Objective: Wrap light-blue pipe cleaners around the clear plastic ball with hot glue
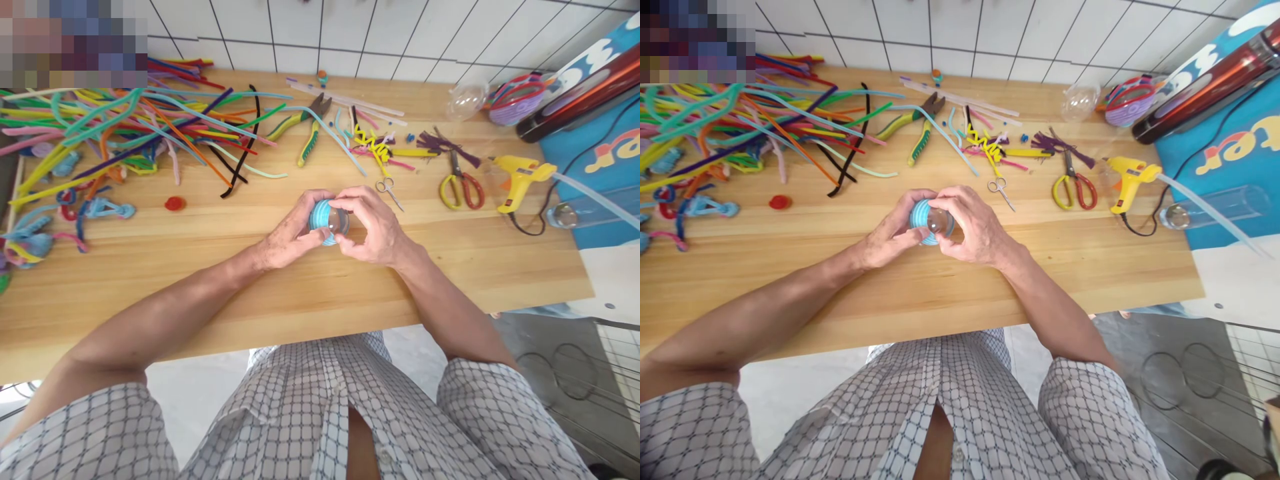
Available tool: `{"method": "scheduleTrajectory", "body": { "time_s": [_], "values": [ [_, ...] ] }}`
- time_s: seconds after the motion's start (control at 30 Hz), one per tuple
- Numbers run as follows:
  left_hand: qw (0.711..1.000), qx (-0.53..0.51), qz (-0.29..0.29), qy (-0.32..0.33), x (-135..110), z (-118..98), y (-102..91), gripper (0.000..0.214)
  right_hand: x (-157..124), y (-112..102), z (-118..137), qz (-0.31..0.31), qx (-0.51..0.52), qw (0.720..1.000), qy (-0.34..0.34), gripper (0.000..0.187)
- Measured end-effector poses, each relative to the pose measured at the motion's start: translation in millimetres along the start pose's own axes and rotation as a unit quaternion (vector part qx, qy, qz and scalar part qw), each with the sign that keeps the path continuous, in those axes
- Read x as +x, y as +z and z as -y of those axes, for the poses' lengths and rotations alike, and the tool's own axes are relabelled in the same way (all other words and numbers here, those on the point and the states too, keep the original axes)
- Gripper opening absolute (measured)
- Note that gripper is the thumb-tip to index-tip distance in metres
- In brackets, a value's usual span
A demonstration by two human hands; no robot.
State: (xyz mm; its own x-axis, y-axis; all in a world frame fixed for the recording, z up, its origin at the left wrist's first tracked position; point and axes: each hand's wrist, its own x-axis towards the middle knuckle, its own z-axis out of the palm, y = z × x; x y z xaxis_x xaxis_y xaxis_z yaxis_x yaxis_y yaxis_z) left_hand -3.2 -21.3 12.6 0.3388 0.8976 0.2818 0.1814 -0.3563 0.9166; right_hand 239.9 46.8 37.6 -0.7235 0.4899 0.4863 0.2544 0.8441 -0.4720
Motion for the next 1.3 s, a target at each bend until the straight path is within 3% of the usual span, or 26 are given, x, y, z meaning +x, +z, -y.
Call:
{"method": "scheduleTrajectory", "body": {
  "time_s": [0.3,0.8,1.13,1.3],
  "values": [
    [0.999,-0.014,-0.016,-0.031,-0.2,-0.2,-0.5,0.060,0.1,0.0,-1.4,-0.007,-0.012,0.999,-0.034,0.053],
    [1.000,0.011,-0.007,-0.005,-1.0,-3.4,-1.0,0.060,0.5,0.1,0.4,-0.010,-0.007,0.999,-0.038,0.054],
    [0.998,-0.012,-0.026,-0.053,0.9,-5.9,1.7,0.059,1.1,0.4,0.5,-0.010,-0.006,0.999,-0.041,0.056],
    [0.999,-0.008,-0.027,-0.042,0.7,-6.8,2.4,0.058,0.0,1.0,1.3,-0.008,-0.003,0.999,-0.033,0.055]
  ]
}}
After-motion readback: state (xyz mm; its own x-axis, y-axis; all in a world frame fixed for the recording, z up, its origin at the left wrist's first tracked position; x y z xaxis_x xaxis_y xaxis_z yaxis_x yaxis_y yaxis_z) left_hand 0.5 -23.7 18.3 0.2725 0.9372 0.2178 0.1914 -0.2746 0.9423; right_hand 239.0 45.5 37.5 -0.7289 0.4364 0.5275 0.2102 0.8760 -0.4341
